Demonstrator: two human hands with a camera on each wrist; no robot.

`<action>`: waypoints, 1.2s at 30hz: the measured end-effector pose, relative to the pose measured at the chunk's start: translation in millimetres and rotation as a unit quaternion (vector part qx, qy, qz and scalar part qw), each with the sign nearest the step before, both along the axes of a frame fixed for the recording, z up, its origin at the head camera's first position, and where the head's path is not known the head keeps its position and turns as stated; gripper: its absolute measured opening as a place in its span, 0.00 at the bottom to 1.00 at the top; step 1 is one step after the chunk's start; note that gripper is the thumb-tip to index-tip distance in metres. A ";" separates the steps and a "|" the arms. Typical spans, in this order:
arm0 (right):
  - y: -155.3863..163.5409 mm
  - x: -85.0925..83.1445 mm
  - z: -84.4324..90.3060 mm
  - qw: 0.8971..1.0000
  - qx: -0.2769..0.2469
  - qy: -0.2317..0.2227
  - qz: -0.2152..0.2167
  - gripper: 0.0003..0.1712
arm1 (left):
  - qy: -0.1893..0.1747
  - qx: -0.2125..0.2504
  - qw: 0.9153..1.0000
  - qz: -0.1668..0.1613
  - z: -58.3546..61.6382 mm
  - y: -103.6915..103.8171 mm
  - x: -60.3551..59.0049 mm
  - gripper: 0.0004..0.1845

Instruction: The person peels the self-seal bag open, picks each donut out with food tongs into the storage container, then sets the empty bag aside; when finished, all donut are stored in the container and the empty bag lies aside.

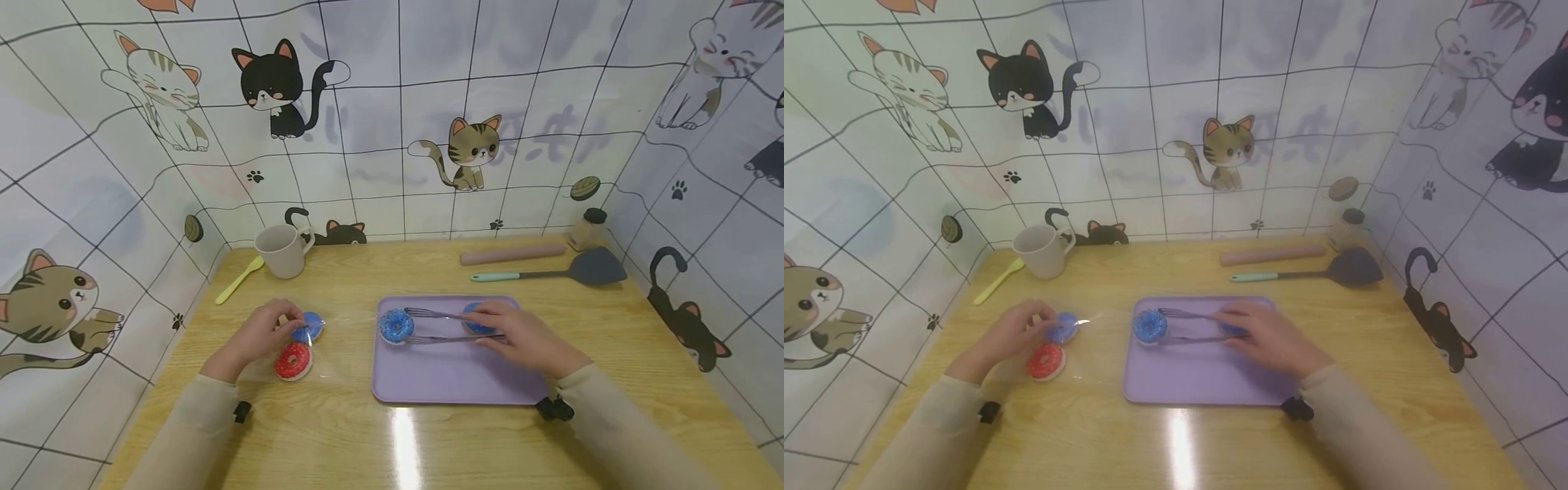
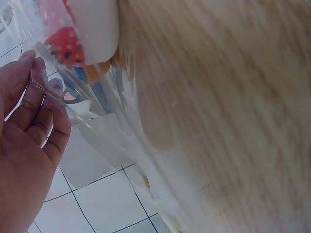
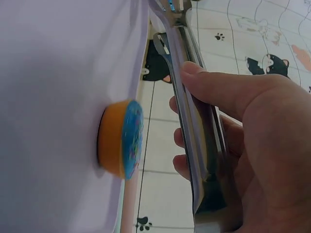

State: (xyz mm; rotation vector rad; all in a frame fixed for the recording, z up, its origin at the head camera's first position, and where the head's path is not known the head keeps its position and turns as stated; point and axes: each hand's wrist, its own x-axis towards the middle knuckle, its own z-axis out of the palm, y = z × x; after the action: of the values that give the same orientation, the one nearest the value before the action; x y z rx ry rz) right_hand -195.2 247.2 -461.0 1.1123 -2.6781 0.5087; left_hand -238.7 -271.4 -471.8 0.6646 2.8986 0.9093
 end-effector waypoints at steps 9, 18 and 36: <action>22.4 -0.7 5.4 0.998 0.034 -0.003 -0.056 0.29 | 0.000 -0.005 1.000 0.008 -2.4 -1.7 0.2 0.02; 27.3 -2.5 4.2 0.997 0.049 0.003 -0.056 0.30 | 0.006 0.004 1.000 0.004 -1.6 -1.4 -0.9 0.02; 28.6 5.5 -1.0 0.997 0.015 -0.012 -0.073 0.36 | -0.013 -0.001 1.000 0.011 -1.2 0.1 2.2 0.03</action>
State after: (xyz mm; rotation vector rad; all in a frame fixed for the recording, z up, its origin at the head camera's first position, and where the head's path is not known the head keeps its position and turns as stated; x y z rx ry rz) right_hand -189.8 275.8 -462.0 0.9147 -2.7696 0.4603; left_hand -236.6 -271.3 -473.0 0.6159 2.8900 0.9102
